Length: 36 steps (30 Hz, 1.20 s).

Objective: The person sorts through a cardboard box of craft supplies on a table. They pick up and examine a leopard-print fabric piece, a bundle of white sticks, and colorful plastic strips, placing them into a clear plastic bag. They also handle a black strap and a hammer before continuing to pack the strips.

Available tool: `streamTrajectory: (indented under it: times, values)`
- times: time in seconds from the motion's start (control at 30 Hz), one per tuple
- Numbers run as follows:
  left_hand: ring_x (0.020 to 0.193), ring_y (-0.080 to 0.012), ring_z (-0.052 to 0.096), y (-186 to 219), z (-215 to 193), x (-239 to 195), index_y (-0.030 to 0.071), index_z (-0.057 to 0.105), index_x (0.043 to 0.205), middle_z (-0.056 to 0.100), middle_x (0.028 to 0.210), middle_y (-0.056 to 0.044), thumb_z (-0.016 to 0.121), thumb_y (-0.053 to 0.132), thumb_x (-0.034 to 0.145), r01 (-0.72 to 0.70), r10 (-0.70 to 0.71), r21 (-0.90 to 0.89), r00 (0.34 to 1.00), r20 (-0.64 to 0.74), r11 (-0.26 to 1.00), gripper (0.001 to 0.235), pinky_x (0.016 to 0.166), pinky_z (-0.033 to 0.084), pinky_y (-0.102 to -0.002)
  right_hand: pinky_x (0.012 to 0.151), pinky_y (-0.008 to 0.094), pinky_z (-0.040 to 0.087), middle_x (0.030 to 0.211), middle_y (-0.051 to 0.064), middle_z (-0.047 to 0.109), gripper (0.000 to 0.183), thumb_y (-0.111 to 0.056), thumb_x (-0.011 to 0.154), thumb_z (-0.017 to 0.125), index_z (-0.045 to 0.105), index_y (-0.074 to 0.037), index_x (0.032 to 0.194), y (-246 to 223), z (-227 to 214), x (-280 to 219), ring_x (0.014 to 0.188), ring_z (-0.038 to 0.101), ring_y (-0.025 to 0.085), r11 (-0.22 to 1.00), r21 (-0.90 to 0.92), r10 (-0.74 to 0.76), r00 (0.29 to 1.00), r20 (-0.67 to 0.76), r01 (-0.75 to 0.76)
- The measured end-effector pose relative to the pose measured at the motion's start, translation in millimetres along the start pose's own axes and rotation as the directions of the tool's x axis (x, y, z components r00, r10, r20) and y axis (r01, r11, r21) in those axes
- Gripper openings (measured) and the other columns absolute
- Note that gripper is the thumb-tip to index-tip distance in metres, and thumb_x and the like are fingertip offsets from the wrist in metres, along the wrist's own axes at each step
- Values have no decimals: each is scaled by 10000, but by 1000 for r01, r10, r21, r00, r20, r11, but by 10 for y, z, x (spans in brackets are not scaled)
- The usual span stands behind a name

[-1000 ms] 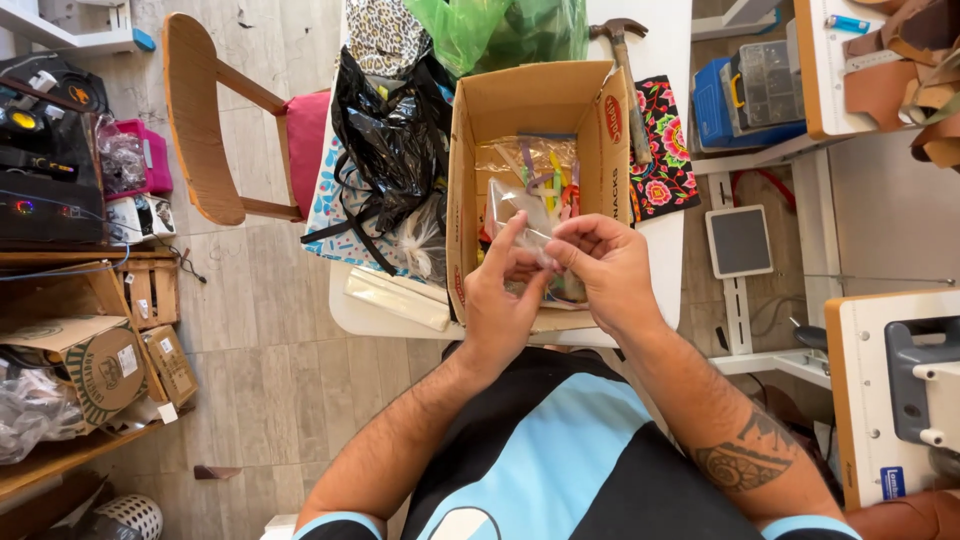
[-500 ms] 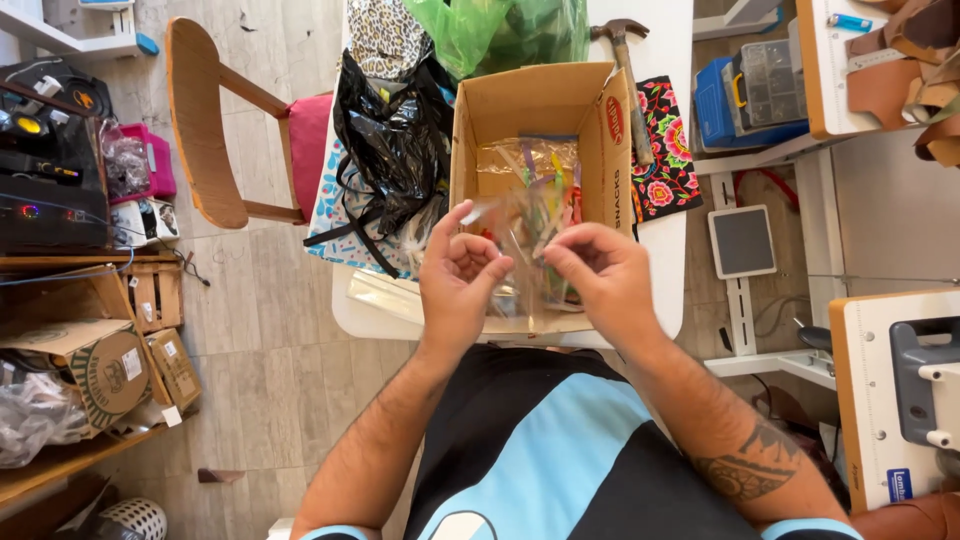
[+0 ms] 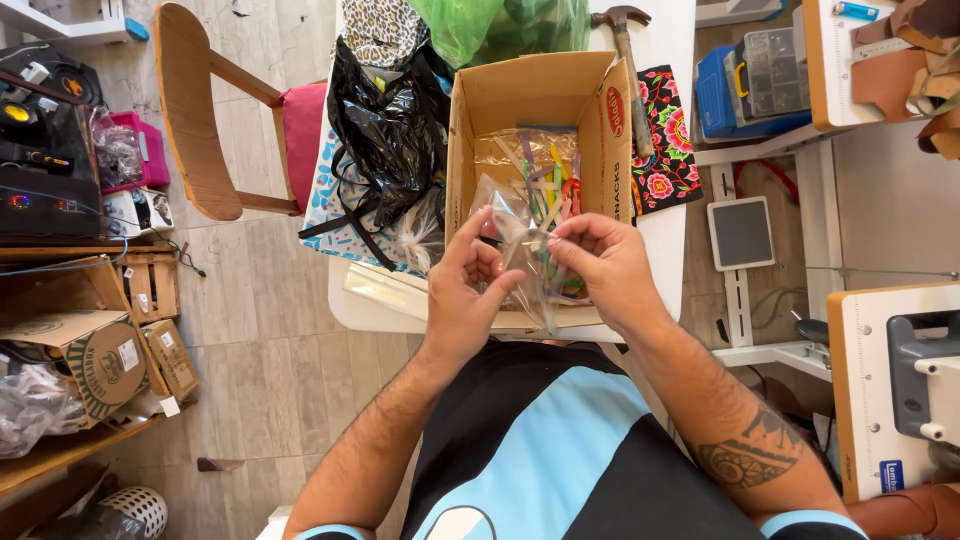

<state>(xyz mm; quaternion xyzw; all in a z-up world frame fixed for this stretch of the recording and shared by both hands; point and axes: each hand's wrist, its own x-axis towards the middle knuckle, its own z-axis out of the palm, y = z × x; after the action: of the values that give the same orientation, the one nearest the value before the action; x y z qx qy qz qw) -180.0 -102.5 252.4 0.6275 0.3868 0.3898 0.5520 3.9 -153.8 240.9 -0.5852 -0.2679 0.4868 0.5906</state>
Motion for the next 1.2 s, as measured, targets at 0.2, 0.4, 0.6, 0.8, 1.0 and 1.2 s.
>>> streamTrajectory:
  times: [0.2,0.4,0.6,0.8,1.0,1.2]
  values:
    - [589,-159,546,58,-236,67,-1,448,1519,576,678,-43,634,-150,809,16,33,268,984,-177,963,749,556,497,-248,577,228,557,784,99,679,65,27,970,697,658,8,1020,-55,-220,111,647,682,138,963,-178,-226,964,-137,200]
    - [533,-174,545,124,-6,135,-22,544,1440,572,624,-44,594,-136,784,-112,167,343,977,-135,933,667,499,488,-268,676,347,590,898,117,688,111,56,868,726,679,-18,936,-420,82,-219,816,703,281,456,-590,-762,635,127,666]
    - [561,-246,612,331,388,127,44,628,1357,531,614,-46,581,90,910,-459,496,530,864,80,713,453,564,540,-366,652,388,574,783,77,658,121,-34,929,618,693,-53,837,252,-122,-179,719,664,317,430,-572,-626,687,368,699]
    - [668,-176,615,76,754,-337,182,495,1528,551,793,2,475,133,950,-745,492,526,666,561,410,580,590,526,-311,479,343,487,644,22,567,138,-168,968,632,612,-109,844,362,-45,133,548,538,243,930,-266,-214,962,167,253]
    - [580,-232,639,18,789,-377,146,397,1600,583,713,-45,514,87,950,-740,396,460,659,639,490,663,527,534,-348,301,277,419,515,2,477,299,-294,1012,687,543,-132,806,531,-136,733,345,447,128,920,305,249,968,36,-248]
    - [533,-231,663,-63,544,-277,215,330,1633,631,671,-35,539,121,916,-617,283,625,782,556,477,752,463,525,-371,383,233,350,497,-10,354,401,-383,1020,624,599,-63,779,199,-284,812,393,407,106,923,359,94,986,141,-140]
